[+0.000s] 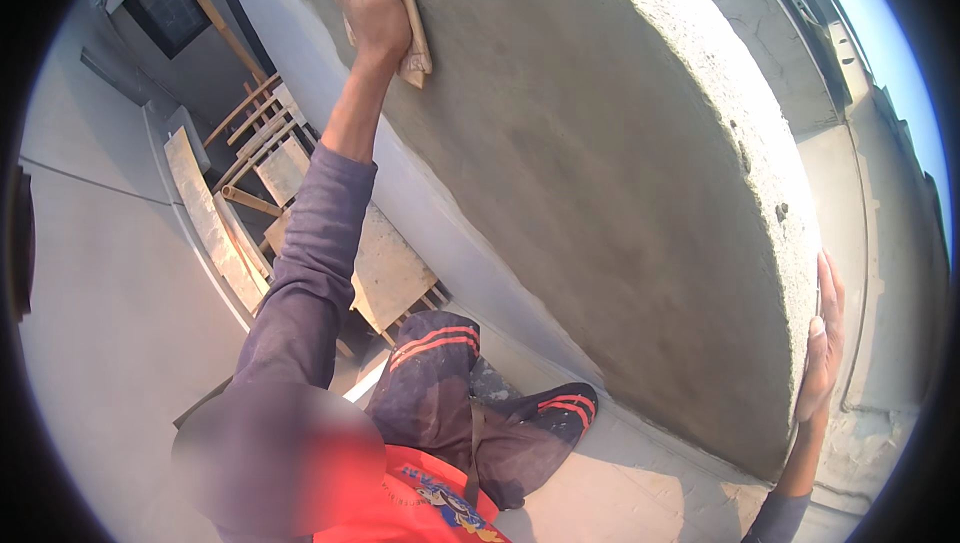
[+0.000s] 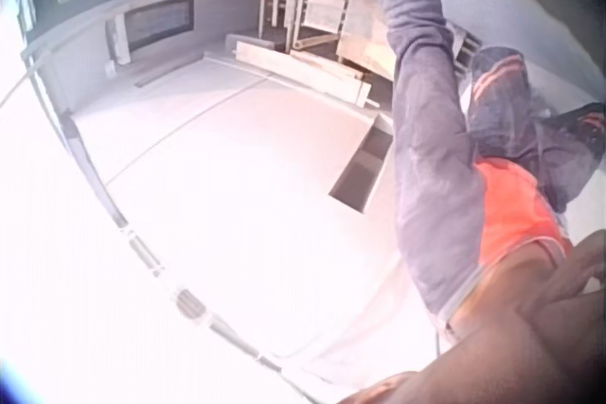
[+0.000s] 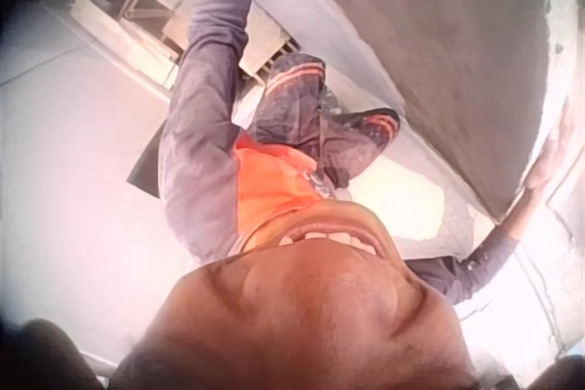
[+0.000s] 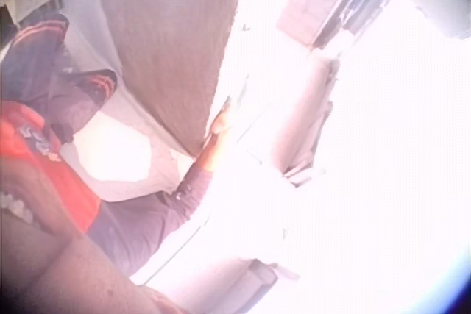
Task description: The person smooths a curved concrete wall using a folded paper pad, rubbing the surface in circular and linear motions. They pause to fold the pad and then resume smoothing the wall.
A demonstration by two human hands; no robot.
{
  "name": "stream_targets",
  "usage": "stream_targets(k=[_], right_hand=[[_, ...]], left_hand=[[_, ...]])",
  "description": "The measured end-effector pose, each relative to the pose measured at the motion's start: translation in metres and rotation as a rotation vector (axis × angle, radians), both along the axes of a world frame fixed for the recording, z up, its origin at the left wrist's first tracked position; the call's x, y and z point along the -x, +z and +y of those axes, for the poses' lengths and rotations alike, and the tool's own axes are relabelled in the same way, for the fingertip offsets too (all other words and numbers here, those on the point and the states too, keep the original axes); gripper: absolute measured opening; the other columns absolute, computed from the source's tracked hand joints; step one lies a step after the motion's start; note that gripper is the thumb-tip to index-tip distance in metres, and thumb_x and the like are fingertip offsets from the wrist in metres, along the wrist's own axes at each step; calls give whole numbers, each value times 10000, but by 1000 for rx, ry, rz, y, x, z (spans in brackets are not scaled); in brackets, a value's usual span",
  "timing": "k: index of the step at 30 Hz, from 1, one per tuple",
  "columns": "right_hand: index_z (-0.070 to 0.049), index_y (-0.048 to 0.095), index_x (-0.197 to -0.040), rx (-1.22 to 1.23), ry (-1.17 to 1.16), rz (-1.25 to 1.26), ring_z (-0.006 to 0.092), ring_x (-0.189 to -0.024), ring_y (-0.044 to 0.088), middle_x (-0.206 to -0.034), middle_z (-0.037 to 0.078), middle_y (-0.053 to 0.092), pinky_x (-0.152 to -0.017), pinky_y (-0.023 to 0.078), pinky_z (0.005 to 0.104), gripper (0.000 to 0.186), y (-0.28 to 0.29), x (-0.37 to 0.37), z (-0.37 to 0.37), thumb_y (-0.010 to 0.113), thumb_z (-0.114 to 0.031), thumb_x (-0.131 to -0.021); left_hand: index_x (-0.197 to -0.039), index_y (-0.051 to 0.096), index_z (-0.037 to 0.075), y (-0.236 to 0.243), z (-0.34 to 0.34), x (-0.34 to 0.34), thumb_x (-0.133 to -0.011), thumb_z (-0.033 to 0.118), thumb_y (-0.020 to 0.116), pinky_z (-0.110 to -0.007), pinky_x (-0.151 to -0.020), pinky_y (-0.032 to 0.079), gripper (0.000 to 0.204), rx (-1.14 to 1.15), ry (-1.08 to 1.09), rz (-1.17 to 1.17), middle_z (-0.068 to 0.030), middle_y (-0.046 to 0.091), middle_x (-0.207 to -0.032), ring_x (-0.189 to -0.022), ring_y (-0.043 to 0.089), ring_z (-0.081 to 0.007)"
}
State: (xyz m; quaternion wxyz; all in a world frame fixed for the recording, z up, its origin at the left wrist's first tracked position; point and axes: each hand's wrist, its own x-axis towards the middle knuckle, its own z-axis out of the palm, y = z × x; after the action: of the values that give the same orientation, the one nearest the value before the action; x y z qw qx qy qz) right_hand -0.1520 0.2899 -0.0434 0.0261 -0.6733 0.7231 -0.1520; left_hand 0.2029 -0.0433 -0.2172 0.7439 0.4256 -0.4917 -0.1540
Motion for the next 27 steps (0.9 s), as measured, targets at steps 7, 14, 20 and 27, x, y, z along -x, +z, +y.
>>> stream_targets(k=[7, 14, 20, 27], right_hand=[[20, 399, -1419, 5, -12, -28, 316, -1410, 278, -1500, 198, 327, -1163, 171, 440, 697, 6, -12, -1, 384, -446, -900], [18, 404, -1417, 19, 6, -42, 324, -1403, 287, -1487, 203, 344, -1157, 184, 439, 684, 3, -5, 0, 376, -431, -903], [29, 393, -1419, -8, 11, -14, 326, -1403, 286, -1490, 206, 334, -1160, 180, 437, 677, 12, -9, 5, 376, -413, -906], [14, 396, -1423, -3, 36, 29, 320, -1399, 295, -1487, 204, 346, -1157, 184, 434, 674, 5, -6, 1, 367, -428, -915]], left_hand=[[-1506, 57, -11, -29, 62, 51, -985, 497, 297, -560, -1141, 1, 766, 26, 10, -48, -276, 11, -1557, -1441, -17, -449], [-1503, 48, -14, -1, -7, -8, -1017, 457, 246, -501, -1164, 28, 705, -258, -17, 182, -279, -8, -1554, -1450, -15, -408], [-1502, 61, -21, -37, 96, 80, -1011, 468, 245, -477, -1167, 22, 717, -128, 37, 22, -271, 14, -1558, -1456, -12, -394], [-1500, 23, -18, 4, -26, -30, -985, 566, 213, -457, -1181, -6, 802, -383, 16, 287, -246, -25, -1565, -1458, -24, -370]])
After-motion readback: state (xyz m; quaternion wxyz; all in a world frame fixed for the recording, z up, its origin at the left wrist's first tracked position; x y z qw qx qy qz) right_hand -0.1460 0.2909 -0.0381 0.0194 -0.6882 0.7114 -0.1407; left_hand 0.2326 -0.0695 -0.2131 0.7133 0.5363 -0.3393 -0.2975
